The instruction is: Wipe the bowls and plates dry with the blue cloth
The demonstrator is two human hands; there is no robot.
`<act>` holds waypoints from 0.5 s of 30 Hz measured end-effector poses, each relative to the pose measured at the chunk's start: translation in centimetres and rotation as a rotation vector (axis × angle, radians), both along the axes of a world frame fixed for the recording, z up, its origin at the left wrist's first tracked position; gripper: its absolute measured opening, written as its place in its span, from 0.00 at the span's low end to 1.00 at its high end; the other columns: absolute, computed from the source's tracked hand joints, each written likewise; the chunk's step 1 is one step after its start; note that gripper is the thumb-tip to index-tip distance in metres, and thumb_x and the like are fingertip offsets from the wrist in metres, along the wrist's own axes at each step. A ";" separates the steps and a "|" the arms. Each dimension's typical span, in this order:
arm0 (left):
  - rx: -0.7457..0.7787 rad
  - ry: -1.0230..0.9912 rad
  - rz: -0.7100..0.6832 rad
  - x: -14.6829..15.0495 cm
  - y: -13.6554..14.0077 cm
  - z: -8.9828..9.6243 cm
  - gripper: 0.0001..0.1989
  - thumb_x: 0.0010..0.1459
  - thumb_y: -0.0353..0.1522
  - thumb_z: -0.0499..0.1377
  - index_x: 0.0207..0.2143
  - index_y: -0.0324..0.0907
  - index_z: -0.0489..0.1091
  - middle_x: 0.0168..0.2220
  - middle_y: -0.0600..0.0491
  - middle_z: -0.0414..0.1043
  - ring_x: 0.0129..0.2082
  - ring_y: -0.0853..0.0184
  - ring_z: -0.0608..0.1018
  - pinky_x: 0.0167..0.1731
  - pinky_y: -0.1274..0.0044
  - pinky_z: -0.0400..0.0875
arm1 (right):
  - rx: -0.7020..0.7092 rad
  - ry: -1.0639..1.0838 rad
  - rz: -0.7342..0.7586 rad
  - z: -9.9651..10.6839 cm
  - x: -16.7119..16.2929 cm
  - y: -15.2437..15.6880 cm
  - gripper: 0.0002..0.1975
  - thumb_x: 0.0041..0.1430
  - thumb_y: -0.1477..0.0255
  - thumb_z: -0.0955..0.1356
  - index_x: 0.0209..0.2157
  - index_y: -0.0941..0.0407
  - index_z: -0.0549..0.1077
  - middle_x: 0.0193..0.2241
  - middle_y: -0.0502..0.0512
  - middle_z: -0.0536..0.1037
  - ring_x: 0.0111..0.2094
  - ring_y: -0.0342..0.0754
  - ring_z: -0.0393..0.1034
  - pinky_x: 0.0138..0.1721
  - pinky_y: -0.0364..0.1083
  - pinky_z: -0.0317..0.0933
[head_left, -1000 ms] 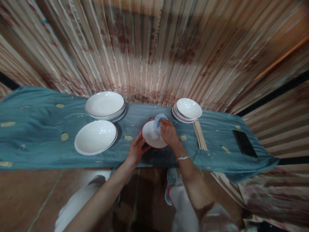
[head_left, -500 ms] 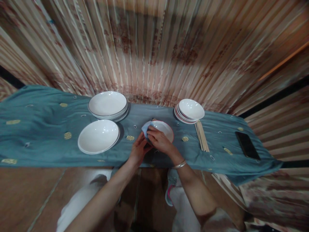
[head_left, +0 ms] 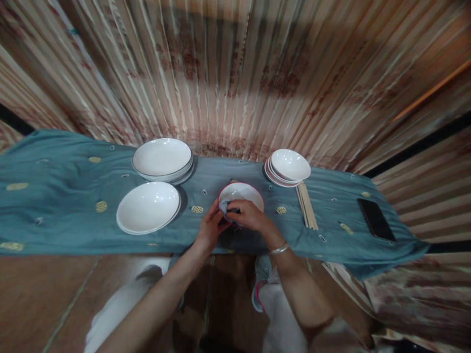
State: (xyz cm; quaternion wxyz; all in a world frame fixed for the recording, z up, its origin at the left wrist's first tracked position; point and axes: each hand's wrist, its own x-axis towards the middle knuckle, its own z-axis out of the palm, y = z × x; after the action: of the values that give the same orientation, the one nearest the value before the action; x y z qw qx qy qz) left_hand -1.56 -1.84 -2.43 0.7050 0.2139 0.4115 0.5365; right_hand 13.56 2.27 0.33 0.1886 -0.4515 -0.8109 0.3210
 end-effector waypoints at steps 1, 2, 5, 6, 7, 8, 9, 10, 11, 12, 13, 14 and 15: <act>0.004 -0.001 0.004 0.0 0.0 -0.1 0.27 0.46 0.34 0.70 0.51 0.47 0.73 0.52 0.49 0.74 0.51 0.57 0.74 0.43 0.69 0.77 | 0.042 -0.014 -0.020 -0.1 -0.4 0.2 0.05 0.58 0.77 0.68 0.35 0.59 0.78 0.38 0.54 0.79 0.42 0.48 0.71 0.46 0.44 0.61; 0.011 -0.002 0.006 0.0 0.0 -0.2 0.28 0.45 0.35 0.70 0.51 0.46 0.73 0.52 0.49 0.74 0.53 0.56 0.74 0.43 0.68 0.77 | 0.077 -0.036 -0.035 -0.2 -0.6 0.3 0.07 0.58 0.77 0.68 0.37 0.59 0.77 0.42 0.57 0.79 0.46 0.50 0.71 0.50 0.46 0.61; 0.033 0.004 -0.004 -0.1 0.0 -0.3 0.28 0.45 0.35 0.70 0.51 0.46 0.73 0.53 0.49 0.73 0.55 0.54 0.72 0.46 0.65 0.77 | 0.135 -0.161 -0.078 -0.1 -1.0 0.4 0.11 0.62 0.77 0.65 0.44 0.61 0.76 0.53 0.64 0.74 0.55 0.51 0.67 0.58 0.49 0.57; 0.036 0.008 -0.010 -0.1 0.0 -0.3 0.28 0.45 0.35 0.70 0.51 0.46 0.73 0.54 0.49 0.73 0.55 0.54 0.72 0.46 0.64 0.77 | 0.142 -0.221 -0.098 0.0 -1.0 0.4 0.12 0.62 0.77 0.64 0.45 0.62 0.75 0.55 0.66 0.72 0.56 0.52 0.66 0.60 0.49 0.56; 0.038 0.011 -0.014 -0.1 0.0 -0.2 0.28 0.45 0.35 0.70 0.51 0.46 0.73 0.54 0.49 0.72 0.56 0.54 0.72 0.46 0.64 0.77 | 0.149 -0.284 -0.120 0.1 -1.0 0.3 0.13 0.63 0.77 0.63 0.47 0.62 0.75 0.57 0.67 0.70 0.57 0.52 0.65 0.60 0.50 0.56; 0.039 0.011 -0.015 -0.1 0.0 -0.1 0.28 0.45 0.35 0.70 0.51 0.46 0.73 0.54 0.49 0.72 0.55 0.53 0.71 0.46 0.63 0.77 | 0.158 -0.347 -0.140 0.3 -0.9 0.2 0.14 0.64 0.77 0.62 0.48 0.63 0.74 0.59 0.67 0.68 0.58 0.53 0.64 0.61 0.50 0.56; 0.041 0.010 -0.015 -0.1 0.0 0.1 0.27 0.45 0.35 0.70 0.51 0.46 0.74 0.54 0.49 0.72 0.55 0.53 0.71 0.46 0.63 0.77 | 0.165 -0.409 -0.159 0.5 -0.8 0.1 0.15 0.64 0.77 0.61 0.49 0.63 0.74 0.61 0.68 0.66 0.59 0.53 0.64 0.61 0.51 0.56; 0.043 0.009 -0.014 0.0 0.0 0.2 0.27 0.45 0.35 0.70 0.50 0.47 0.74 0.53 0.49 0.72 0.55 0.53 0.71 0.45 0.64 0.77 | 0.169 -0.467 -0.174 0.7 -0.7 -0.1 0.16 0.64 0.78 0.60 0.50 0.63 0.73 0.61 0.68 0.65 0.59 0.54 0.64 0.60 0.51 0.57; 0.046 0.006 -0.013 0.0 0.0 0.3 0.26 0.45 0.35 0.70 0.49 0.47 0.74 0.53 0.49 0.72 0.55 0.53 0.71 0.45 0.64 0.78 | 0.168 -0.522 -0.185 0.9 -0.5 -0.2 0.17 0.65 0.78 0.59 0.50 0.64 0.73 0.62 0.68 0.65 0.59 0.55 0.64 0.60 0.52 0.58; 0.048 0.002 -0.014 0.0 0.0 0.4 0.26 0.45 0.34 0.70 0.49 0.47 0.75 0.54 0.50 0.72 0.56 0.53 0.71 0.45 0.64 0.78 | 0.165 -0.570 -0.189 1.1 -0.3 -0.4 0.17 0.65 0.79 0.59 0.50 0.64 0.74 0.61 0.69 0.66 0.58 0.55 0.64 0.59 0.52 0.58; 0.048 0.000 -0.015 0.0 0.0 0.5 0.25 0.45 0.34 0.70 0.49 0.47 0.75 0.54 0.50 0.72 0.56 0.53 0.70 0.45 0.64 0.78 | 0.162 -0.613 -0.189 1.3 -0.1 -0.6 0.17 0.65 0.79 0.58 0.49 0.64 0.74 0.61 0.69 0.67 0.58 0.56 0.65 0.59 0.53 0.59; 0.047 -0.001 -0.015 0.1 0.0 0.6 0.25 0.45 0.34 0.70 0.49 0.47 0.75 0.54 0.50 0.72 0.56 0.53 0.70 0.45 0.63 0.78 | 0.159 -0.649 -0.189 1.5 0.1 -0.8 0.17 0.65 0.79 0.58 0.48 0.64 0.75 0.60 0.69 0.68 0.58 0.56 0.65 0.58 0.54 0.59; 0.046 0.000 -0.015 0.1 0.0 0.6 0.25 0.45 0.34 0.70 0.49 0.47 0.75 0.54 0.50 0.72 0.56 0.53 0.70 0.45 0.63 0.78 | 0.156 -0.677 -0.186 1.6 0.4 -1.0 0.17 0.65 0.79 0.58 0.46 0.64 0.76 0.59 0.69 0.69 0.58 0.56 0.65 0.58 0.54 0.59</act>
State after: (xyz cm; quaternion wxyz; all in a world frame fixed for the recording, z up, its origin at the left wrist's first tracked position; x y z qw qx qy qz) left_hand -1.49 -1.87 -1.80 0.7039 0.2332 0.3976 0.5405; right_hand 13.93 1.28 1.96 -0.0282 -0.5882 -0.8050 0.0717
